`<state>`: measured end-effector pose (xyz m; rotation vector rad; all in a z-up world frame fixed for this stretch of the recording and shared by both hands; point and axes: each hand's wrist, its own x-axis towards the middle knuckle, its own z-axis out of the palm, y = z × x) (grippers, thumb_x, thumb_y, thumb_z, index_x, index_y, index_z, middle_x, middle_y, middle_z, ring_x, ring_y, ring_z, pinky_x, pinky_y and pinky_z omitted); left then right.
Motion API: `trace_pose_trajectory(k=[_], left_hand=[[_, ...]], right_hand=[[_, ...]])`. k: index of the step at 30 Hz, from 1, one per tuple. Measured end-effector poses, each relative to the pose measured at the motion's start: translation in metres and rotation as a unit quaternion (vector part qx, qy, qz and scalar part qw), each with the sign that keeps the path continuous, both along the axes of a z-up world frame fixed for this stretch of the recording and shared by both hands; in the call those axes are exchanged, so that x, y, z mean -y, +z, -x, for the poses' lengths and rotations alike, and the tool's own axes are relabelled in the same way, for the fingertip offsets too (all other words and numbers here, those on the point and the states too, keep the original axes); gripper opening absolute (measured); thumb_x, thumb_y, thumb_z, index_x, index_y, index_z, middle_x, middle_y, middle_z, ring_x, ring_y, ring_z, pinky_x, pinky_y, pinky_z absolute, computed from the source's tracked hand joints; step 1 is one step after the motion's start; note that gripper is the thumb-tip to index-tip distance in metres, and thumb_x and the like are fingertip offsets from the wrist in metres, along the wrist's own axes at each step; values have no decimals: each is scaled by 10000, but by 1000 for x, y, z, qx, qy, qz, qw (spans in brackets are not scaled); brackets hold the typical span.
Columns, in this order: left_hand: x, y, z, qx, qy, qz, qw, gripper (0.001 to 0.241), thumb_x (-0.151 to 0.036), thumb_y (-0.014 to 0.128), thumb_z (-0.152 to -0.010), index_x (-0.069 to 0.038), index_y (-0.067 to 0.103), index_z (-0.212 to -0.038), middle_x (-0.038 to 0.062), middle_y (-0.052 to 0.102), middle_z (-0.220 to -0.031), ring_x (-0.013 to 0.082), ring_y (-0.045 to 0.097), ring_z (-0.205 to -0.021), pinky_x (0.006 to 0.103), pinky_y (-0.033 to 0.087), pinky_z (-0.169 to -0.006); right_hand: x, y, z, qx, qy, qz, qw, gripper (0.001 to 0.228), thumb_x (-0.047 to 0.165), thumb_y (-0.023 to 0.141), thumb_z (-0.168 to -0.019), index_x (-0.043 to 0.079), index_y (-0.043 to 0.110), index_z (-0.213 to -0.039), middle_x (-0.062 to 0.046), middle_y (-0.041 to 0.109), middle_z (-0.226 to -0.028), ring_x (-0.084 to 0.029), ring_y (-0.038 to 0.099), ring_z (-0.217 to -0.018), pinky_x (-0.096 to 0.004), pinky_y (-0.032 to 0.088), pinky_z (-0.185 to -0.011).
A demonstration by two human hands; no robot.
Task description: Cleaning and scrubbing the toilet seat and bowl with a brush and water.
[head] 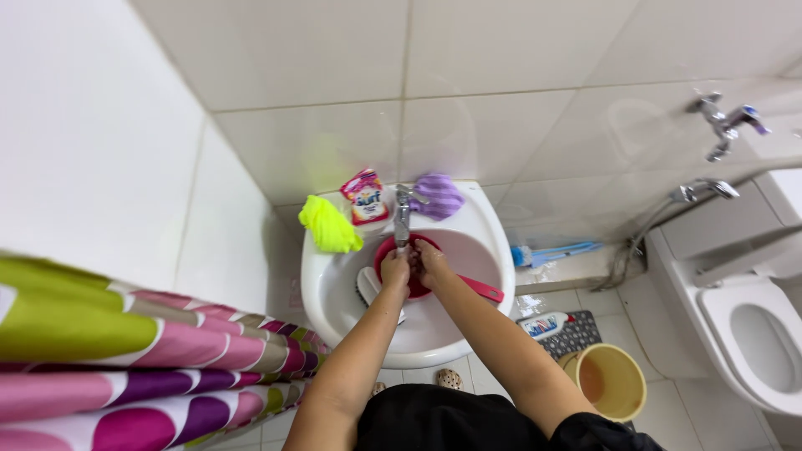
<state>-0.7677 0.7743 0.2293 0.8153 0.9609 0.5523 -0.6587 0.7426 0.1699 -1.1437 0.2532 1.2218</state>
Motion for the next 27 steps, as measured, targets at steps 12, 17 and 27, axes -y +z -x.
trace_pose_trajectory(k=[12, 17, 27], left_hand=[[56, 96, 49, -38, -111, -431, 895, 393, -176, 481, -1042, -20, 599, -1384, 206, 632, -1401, 353, 594, -1315, 394, 453, -1079], [16, 72, 41, -178, -103, -350, 914, 323, -137, 523, -1011, -21, 671, -1274, 217, 695, -1285, 369, 646, -1207, 411, 485, -1019], [22, 59, 33, -27, 54, -99, 993, 220, -160, 691, -943, 0, 719, -1092, 90, 734, -1152, 224, 671, -954, 372, 510, -870]], right_hand=[[-6, 69, 4, -91, -72, 5, 993, 363, 398, 412, -1060, 65, 534, -984, -159, 690, -918, -354, 653, -881, -503, 582, -804], [-24, 26, 29, -2, 84, -25, 996, 291, 244, 436, -1035, 52, 654, -1048, -145, 711, -947, -304, 674, -878, -449, 578, -806], [-44, -20, 12, -39, 11, -29, 999, 319, 262, 416, -1015, 34, 621, -924, -140, 659, -835, -292, 636, -781, -435, 561, -711]])
